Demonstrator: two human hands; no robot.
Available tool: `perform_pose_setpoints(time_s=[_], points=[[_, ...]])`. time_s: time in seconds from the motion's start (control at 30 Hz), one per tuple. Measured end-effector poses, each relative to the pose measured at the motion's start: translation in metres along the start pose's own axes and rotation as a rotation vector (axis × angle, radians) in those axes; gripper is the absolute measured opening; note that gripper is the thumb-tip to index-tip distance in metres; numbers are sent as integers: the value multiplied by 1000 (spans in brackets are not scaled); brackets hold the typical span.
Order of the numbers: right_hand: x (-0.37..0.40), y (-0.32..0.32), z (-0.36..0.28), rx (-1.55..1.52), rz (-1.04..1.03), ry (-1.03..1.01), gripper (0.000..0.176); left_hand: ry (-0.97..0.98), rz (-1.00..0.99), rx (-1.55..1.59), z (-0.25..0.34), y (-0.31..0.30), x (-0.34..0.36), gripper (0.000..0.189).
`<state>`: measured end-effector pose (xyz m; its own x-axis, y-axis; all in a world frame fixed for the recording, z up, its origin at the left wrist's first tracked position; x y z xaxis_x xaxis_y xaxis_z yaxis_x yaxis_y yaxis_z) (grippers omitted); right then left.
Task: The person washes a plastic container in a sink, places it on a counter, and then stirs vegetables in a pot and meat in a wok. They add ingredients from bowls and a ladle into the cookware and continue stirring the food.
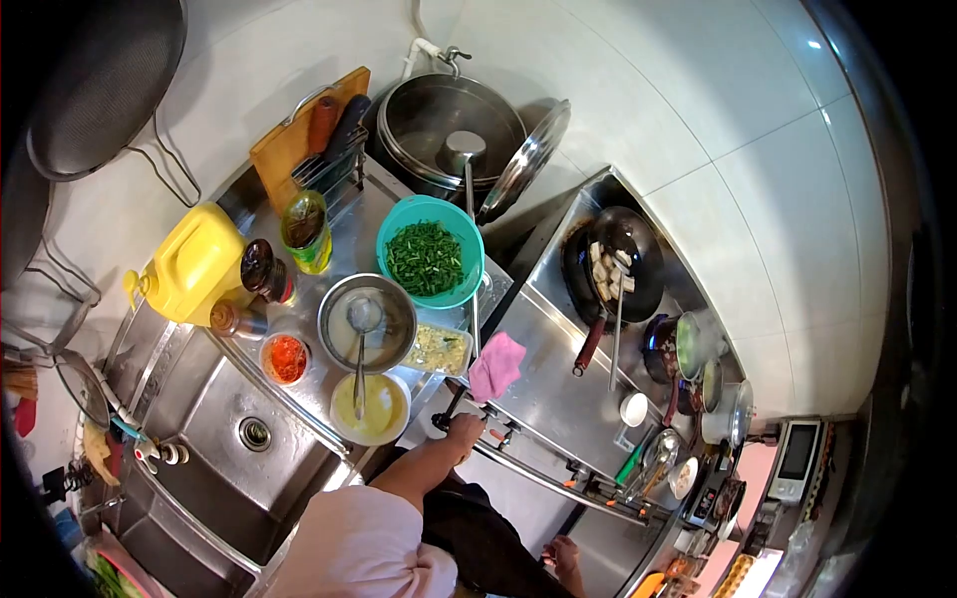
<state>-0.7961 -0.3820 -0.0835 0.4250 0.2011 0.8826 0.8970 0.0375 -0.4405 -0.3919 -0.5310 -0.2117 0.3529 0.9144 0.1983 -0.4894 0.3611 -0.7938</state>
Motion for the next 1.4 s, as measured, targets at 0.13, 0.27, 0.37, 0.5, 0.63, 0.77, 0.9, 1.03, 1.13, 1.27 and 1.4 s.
perform_pose_setpoints(time_s=[0.13,0.27,0.37,0.5,0.63,0.77,0.9,1.03,1.13,1.27,1.4], points=[[3,0,2,1,11,-13,36,-25,-21,-8,-1,2,0,17],[1,-1,5,12,58,-38,36,-8,18,12,-1,5,-1,18],[-4,1,2,-30,-3,-67,38,42,-17,33,-4,9,-1,19],[-7,-4,10,-36,10,-135,43,49,46,-50,-1,6,2,15],[-15,-7,21,-51,75,-108,44,243,3,-157,-5,15,0,13],[-31,-22,50,-147,89,-56,43,239,-37,-144,1,1,5,15],[-74,-48,105,-262,55,26,43,21,-96,-63,18,-14,3,16],[-174,-68,210,-453,-95,55,30,-99,-54,-16,16,7,7,34],[-202,-79,240,-614,-197,179,25,-9,246,-104,61,3,27,39],[-219,-94,283,-769,-220,404,21,-265,327,-146,108,40,43,55],[-236,-107,274,-761,-293,443,17,-116,199,-27,158,59,39,59]])
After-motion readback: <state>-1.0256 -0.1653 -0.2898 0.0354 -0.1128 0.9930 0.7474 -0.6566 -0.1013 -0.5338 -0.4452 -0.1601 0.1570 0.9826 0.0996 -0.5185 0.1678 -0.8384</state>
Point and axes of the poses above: each hand's wrist, its own x-axis away from the middle knuckle, its own y-axis out of the palm, z = x × y, the point moved 4 cm from there along -x, towards the middle knuckle, and after that the axes turned 14 degrees about y, right-handed, at the moved point
